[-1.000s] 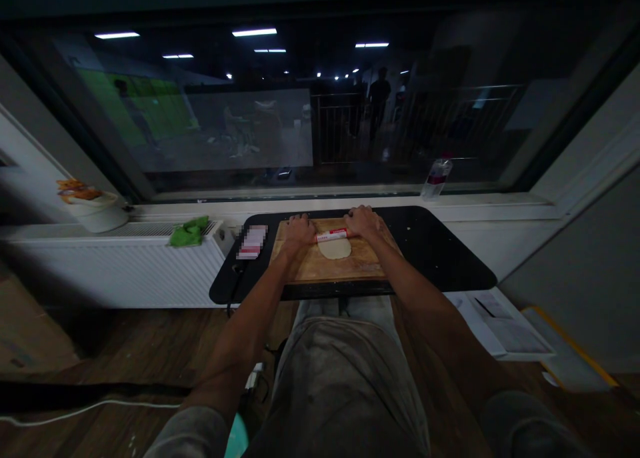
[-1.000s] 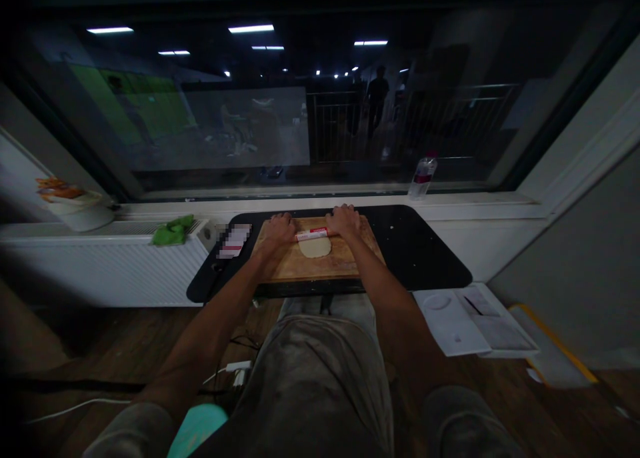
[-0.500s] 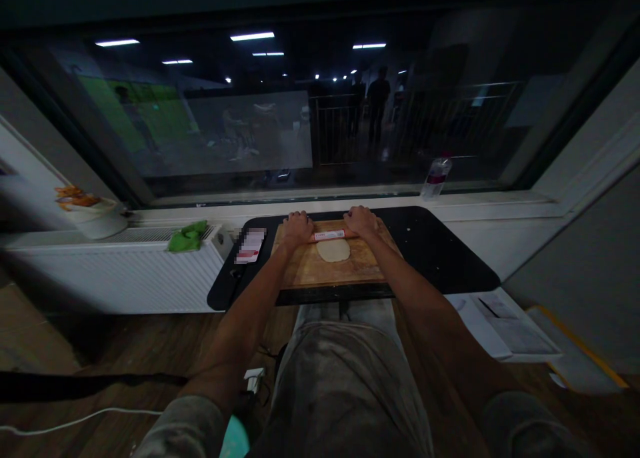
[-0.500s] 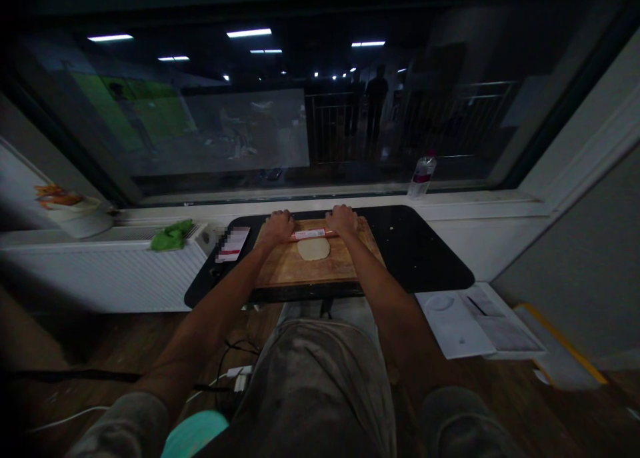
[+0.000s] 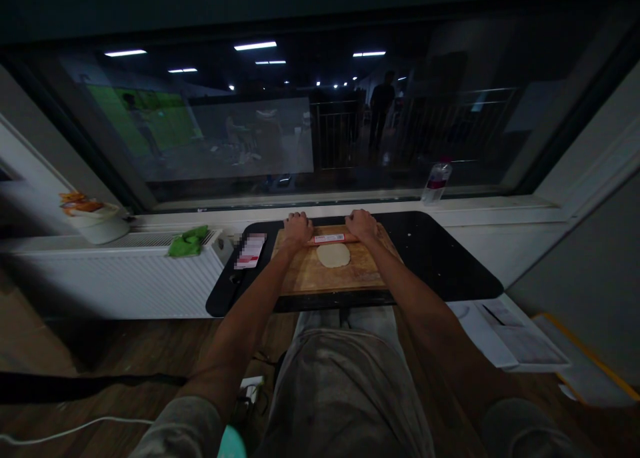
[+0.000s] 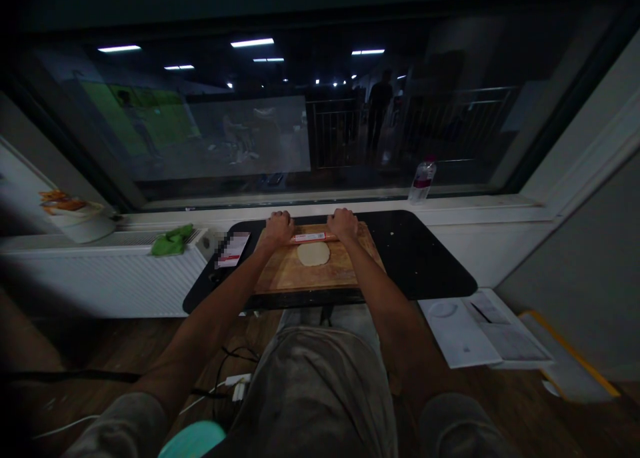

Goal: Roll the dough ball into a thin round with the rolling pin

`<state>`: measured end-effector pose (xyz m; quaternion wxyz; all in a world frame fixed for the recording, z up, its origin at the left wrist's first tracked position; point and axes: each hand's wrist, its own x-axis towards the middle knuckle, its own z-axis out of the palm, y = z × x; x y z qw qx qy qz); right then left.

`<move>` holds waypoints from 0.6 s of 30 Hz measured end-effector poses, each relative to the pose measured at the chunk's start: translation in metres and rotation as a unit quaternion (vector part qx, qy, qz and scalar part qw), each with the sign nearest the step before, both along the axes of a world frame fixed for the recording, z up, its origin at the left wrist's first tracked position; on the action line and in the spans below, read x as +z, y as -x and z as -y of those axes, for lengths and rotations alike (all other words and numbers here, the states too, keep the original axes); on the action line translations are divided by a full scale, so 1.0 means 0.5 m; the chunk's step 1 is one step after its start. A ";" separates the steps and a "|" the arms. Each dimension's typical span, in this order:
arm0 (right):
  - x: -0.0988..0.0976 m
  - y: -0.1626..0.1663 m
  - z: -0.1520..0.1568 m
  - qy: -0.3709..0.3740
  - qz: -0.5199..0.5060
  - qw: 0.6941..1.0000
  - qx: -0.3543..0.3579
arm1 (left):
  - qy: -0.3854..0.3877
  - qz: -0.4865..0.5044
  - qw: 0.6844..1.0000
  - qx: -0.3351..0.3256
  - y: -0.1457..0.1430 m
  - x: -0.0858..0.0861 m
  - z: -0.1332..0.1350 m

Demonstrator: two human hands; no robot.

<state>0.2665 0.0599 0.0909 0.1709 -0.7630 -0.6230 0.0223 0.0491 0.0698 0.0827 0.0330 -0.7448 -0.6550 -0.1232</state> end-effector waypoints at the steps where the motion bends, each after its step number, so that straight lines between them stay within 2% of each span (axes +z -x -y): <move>1: -0.001 0.000 0.000 -0.001 0.001 1.000 0.000 | 0.001 0.000 1.000 0.002 0.000 -0.001 -0.001; 18: -0.006 -0.001 0.037 0.025 0.029 0.999 0.011 | 0.054 -0.021 0.998 -0.019 0.011 -0.017 0.014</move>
